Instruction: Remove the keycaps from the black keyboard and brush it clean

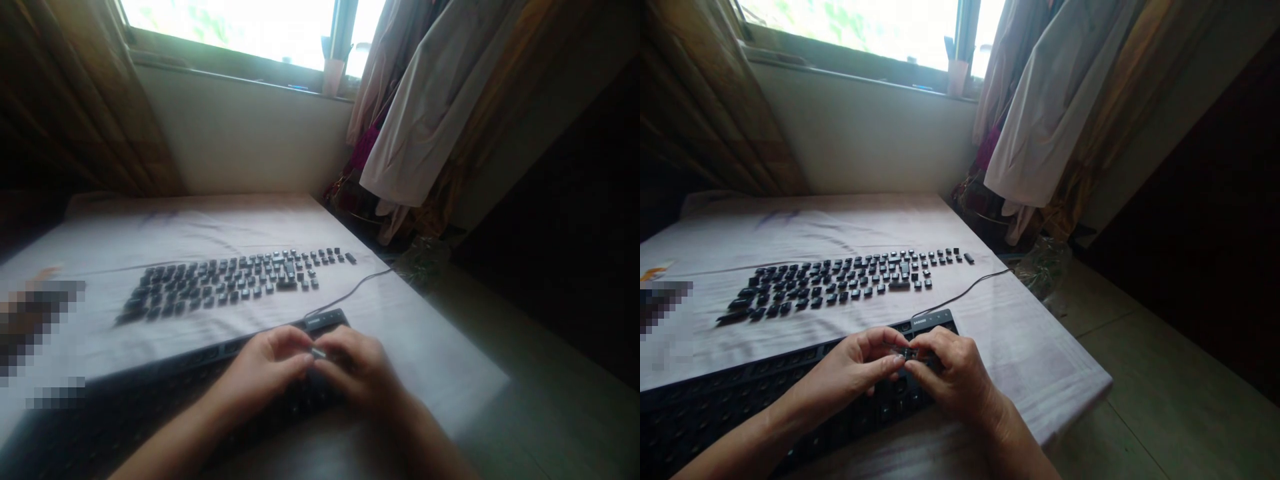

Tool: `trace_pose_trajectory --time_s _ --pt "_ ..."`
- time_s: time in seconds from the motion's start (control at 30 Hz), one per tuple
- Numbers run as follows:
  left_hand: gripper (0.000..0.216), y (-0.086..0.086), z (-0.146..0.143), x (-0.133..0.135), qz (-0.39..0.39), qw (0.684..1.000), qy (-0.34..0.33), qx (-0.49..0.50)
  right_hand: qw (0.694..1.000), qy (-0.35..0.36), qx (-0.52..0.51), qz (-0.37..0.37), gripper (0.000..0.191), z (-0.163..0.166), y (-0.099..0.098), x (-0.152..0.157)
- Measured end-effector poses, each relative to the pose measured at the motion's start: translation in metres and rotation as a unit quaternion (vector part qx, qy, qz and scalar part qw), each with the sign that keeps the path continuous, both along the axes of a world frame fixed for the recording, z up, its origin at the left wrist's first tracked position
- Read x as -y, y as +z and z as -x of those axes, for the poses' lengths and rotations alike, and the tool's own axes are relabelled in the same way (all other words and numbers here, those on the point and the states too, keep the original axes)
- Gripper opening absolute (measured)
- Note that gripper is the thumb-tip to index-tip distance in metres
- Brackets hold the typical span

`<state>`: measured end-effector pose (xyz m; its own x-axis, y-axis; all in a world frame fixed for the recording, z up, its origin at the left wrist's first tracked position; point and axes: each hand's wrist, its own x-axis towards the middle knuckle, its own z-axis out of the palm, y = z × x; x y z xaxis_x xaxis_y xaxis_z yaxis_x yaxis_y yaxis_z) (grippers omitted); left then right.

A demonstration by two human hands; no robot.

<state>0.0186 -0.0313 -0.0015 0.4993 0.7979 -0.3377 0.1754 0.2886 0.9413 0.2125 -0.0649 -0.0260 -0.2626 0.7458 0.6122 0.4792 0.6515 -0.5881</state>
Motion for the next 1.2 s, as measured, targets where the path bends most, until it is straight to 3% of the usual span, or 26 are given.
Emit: trace_pose_trajectory --time_s 0.2,0.3,0.43,0.57,0.67,0.93,1.2 --pt "0.048 -0.003 0.002 0.001 0.003 0.999 -0.019 -0.029 0.998 0.020 0.062 0.024 0.004 -0.008 0.009 -0.004" --pt "0.046 0.001 0.004 0.002 -0.030 0.999 -0.024 -0.029 0.994 0.006 0.080 0.068 0.004 -0.023 0.017 -0.017" --pt "0.038 0.003 0.005 0.000 -0.093 0.994 -0.003 -0.052 0.977 -0.125 0.104 0.135 0.016 -0.048 0.019 -0.061" --pt "0.036 -0.004 0.007 -0.002 -0.110 0.991 -0.005 -0.073 0.956 -0.174 0.143 0.187 0.012 -0.061 0.011 -0.110" --pt "0.034 -0.011 0.009 -0.001 -0.119 0.990 -0.008 -0.081 0.940 -0.183 0.182 0.225 0.009 -0.060 0.005 -0.128" --pt "0.032 -0.012 0.011 -0.002 -0.118 0.988 -0.012 -0.094 0.908 -0.173 0.249 0.291 0.024 -0.048 -0.001 -0.131" --pt "0.037 -0.009 0.008 -0.004 -0.128 0.986 -0.019 -0.101 0.910 -0.182 0.235 0.290 0.027 -0.048 -0.008 -0.134"
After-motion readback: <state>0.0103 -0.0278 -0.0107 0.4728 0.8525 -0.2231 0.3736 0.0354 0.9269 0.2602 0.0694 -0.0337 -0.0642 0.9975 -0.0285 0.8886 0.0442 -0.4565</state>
